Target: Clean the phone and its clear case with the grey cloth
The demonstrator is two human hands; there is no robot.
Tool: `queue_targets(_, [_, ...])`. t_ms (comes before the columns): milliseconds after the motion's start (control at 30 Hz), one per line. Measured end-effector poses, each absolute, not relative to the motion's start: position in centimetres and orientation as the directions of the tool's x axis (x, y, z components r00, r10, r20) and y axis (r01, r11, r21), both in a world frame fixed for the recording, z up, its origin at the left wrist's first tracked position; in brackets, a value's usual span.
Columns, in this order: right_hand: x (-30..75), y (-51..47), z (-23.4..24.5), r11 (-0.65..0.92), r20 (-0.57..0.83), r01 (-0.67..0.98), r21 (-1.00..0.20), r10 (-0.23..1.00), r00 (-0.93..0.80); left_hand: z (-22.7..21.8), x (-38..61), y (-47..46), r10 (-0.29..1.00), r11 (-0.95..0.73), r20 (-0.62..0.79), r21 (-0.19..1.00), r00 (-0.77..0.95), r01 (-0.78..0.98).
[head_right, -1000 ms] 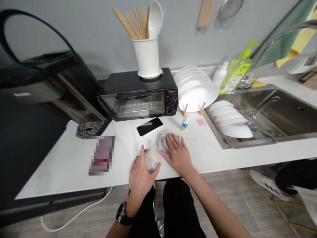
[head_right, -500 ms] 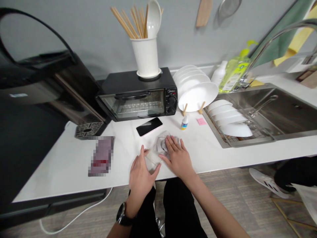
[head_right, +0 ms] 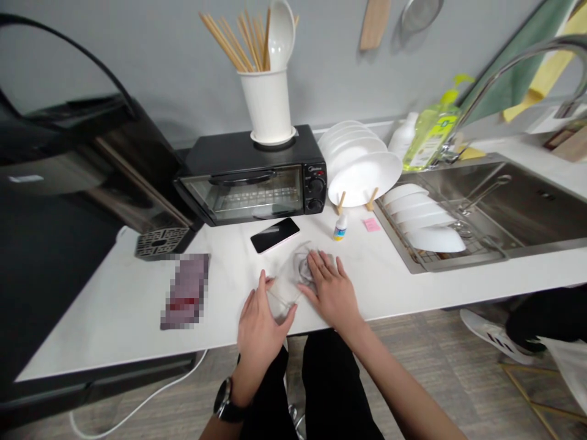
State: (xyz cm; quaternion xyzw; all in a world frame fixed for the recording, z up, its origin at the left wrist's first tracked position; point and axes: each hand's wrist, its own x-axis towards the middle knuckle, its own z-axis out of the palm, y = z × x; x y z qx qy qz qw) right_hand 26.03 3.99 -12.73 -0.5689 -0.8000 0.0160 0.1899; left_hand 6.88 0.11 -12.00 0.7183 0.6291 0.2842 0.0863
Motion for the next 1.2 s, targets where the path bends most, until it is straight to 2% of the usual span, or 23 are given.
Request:
queue_targets(67, [24.4,4.8,-12.9,0.379,0.297,0.894,-0.237,0.905,-0.305,-12.1,6.8,0.1,0.953,-0.197,0.298,0.475,0.054,0.858])
queue_targets(200, [22.1,1.5,-12.4,0.540,0.229,0.789,-0.293,0.841,-0.490,-12.6,6.4,-0.1,0.959,-0.192,0.275,0.432,0.074,0.881])
queue_targets(300, [23.8,-1.1,-12.0,0.563,0.176,0.764,-0.315,0.826,-0.536,-12.5,6.4,-0.1,0.964,-0.200,0.249,0.435,0.096,0.878])
queue_targets(533, [25.1,3.8,-12.7,0.349,0.299,0.912,-0.215,0.913,-0.279,-12.1,6.7,0.2,0.954,-0.204,0.293,0.464,0.068,0.862])
queue_targets(700, [21.3,1.7,-12.4,0.517,0.246,0.823,-0.234,0.851,-0.465,-12.5,6.5,0.0,0.946,-0.214,0.312,0.410,0.084,0.887])
queue_targets(767, [22.0,-0.3,-12.4,0.527,0.225,0.814,-0.244,0.847,-0.482,-12.4,6.5,0.0,0.948,-0.226,0.302,0.403,0.104,0.887])
queue_targets(867, [24.8,-0.9,-12.6,0.434,0.250,0.871,-0.229,0.891,-0.378,-12.2,6.6,0.0,0.953,-0.222,0.285,0.434,0.101,0.873])
queue_targets(967, [26.4,1.8,-13.2,0.302,0.320,0.933,-0.196,0.919,-0.231,-12.0,6.8,0.2,0.952,-0.208,0.298,0.453,0.072,0.867])
queue_targets(1033, [25.7,3.8,-13.4,0.269,0.339,0.944,-0.189,0.921,-0.194,-12.0,6.8,0.2,0.948,-0.216,0.309,0.451,0.075,0.866])
queue_targets(1100, [24.1,4.5,-13.2,0.330,0.323,0.924,-0.194,0.911,-0.257,-12.2,6.7,0.2,0.947,-0.219,0.311,0.452,0.077,0.865])
queue_targets(1200, [22.2,2.4,-12.8,0.515,0.259,0.828,-0.220,0.850,-0.459,-12.5,6.4,0.1,0.949,-0.212,0.304,0.434,0.079,0.876])
